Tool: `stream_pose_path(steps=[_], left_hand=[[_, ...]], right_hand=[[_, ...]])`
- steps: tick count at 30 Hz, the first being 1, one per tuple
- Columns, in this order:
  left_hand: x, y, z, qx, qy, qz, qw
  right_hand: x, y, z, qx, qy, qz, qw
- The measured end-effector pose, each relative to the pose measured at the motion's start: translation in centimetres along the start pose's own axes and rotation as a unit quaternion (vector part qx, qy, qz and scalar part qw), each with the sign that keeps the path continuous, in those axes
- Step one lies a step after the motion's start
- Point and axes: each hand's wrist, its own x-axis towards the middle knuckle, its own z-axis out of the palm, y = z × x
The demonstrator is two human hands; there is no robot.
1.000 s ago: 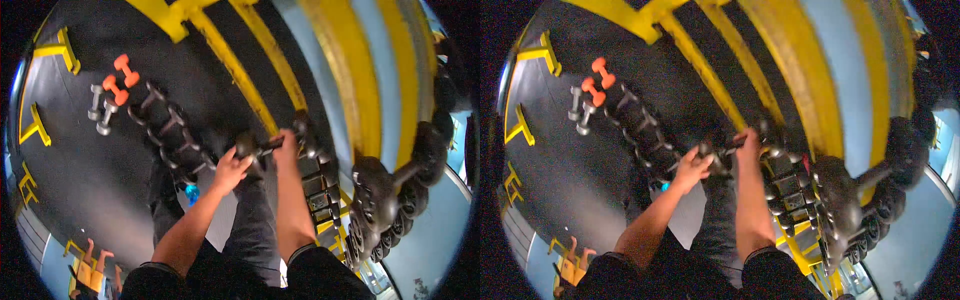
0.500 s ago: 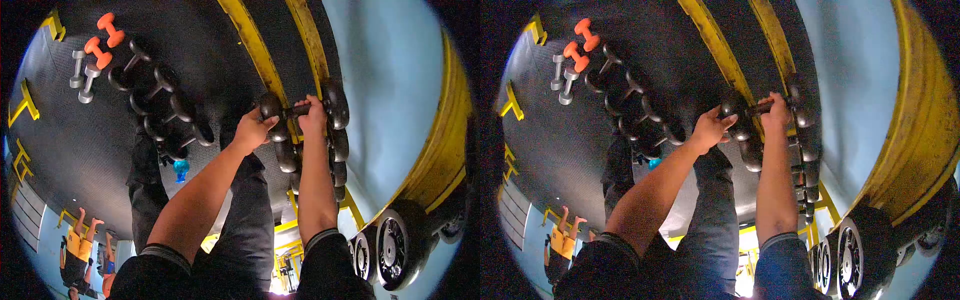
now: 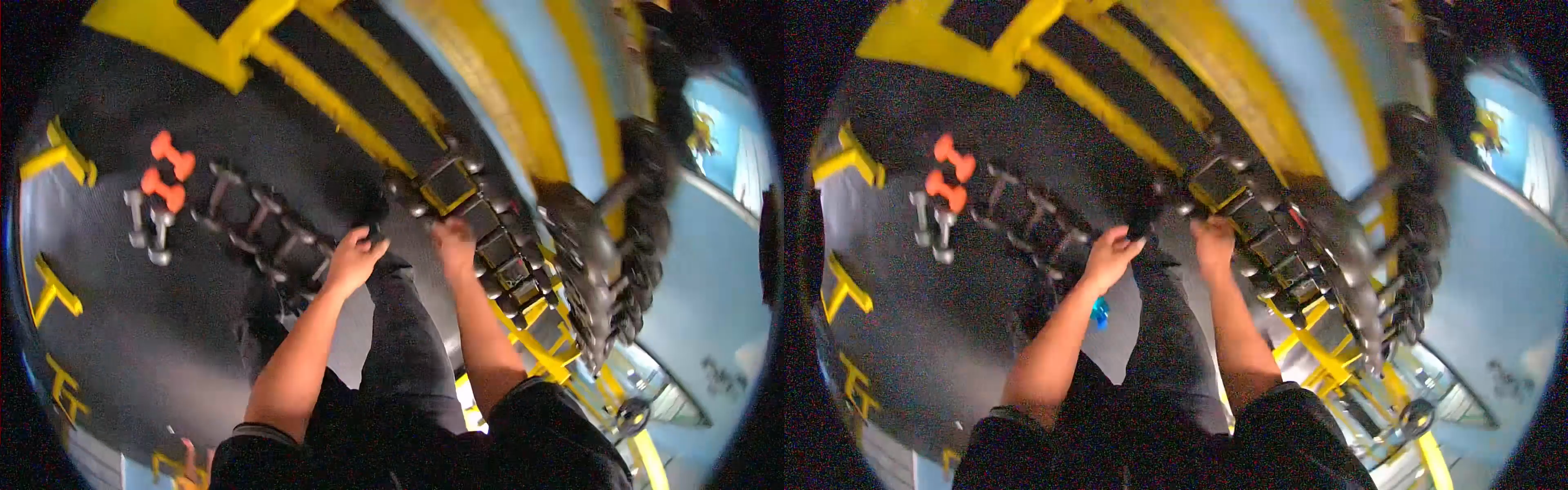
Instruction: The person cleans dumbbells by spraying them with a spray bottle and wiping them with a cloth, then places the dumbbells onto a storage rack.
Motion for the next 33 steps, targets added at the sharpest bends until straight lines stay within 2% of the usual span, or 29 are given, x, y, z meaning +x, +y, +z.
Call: stream_pose_path(steps=[1, 2, 3, 4, 6, 10, 14, 16, 18, 22, 24, 26, 30, 32, 33], left_hand=[[-2.0, 0.7, -2.8, -0.046, -0.043, -0.03, 0.998], [-3.9, 0.8, -5.6, -0.088, -0.089, -0.063, 0.99], [-5.6, 0.1, -8.3, -0.085, -0.067, -0.051, 0.993], [-7.3, -0.5, -11.1, -0.082, -0.044, -0.041, 0.995], [-11.7, 1.4, -16.9, -0.039, -0.044, -0.07, 0.996], [-17.4, 3.4, -25.3, 0.039, -0.082, -0.055, 0.994], [-20.7, 4.6, -30.0, 0.083, -0.056, -0.05, 0.994], [-21.2, 3.7, -31.3, 0.088, -0.063, -0.044, 0.993], [-21.9, 2.8, -31.6, 0.101, -0.059, -0.04, 0.992], [-23.3, 0.5, -31.5, 0.101, -0.059, -0.025, 0.993], [-24.1, -0.7, -31.3, 0.102, -0.058, -0.032, 0.993], [-24.6, -2.1, -30.8, 0.121, -0.073, -0.034, 0.989], [-26.2, -5.3, -28.6, 0.206, -0.105, -0.049, 0.972], [-27.3, -7.3, -27.0, 0.242, -0.135, -0.023, 0.961], [-28.6, -7.9, -26.0, 0.255, -0.139, -0.016, 0.957]], right_hand=[[-3.8, -1.4, 0.2, 0.033, -0.009, -0.009, 0.999], [-7.7, -3.2, 0.5, 0.077, 0.023, 0.014, 0.997], [-12.5, -7.8, 0.2, 0.071, 0.005, 0.052, 0.996], [-16.0, -9.8, 0.0, 0.099, 0.026, 0.04, 0.994], [-21.6, -12.5, 0.1, 0.083, -0.028, 0.014, 0.996], [-28.9, -15.5, 3.1, 0.134, -0.022, -0.045, 0.99], [-33.1, -16.7, 6.0, 0.111, -0.028, -0.06, 0.992], [-34.5, -15.8, 6.8, 0.106, -0.068, -0.064, 0.99], [-35.4, -13.6, 7.9, 0.11, -0.057, -0.08, 0.989], [-38.4, -12.2, 8.0, 0.078, -0.084, -0.039, 0.993], [-39.5, -10.3, 8.4, 0.065, -0.077, -0.06, 0.993], [-40.9, -8.4, 8.3, 0.096, -0.073, -0.045, 0.992], [-46.1, -2.6, 6.9, 0.126, 0.002, -0.027, 0.992], [-49.0, 2.3, 6.7, 0.204, 0.018, 0.01, 0.979], [-51.3, 4.5, 6.3, 0.201, 0.038, 0.019, 0.979]])
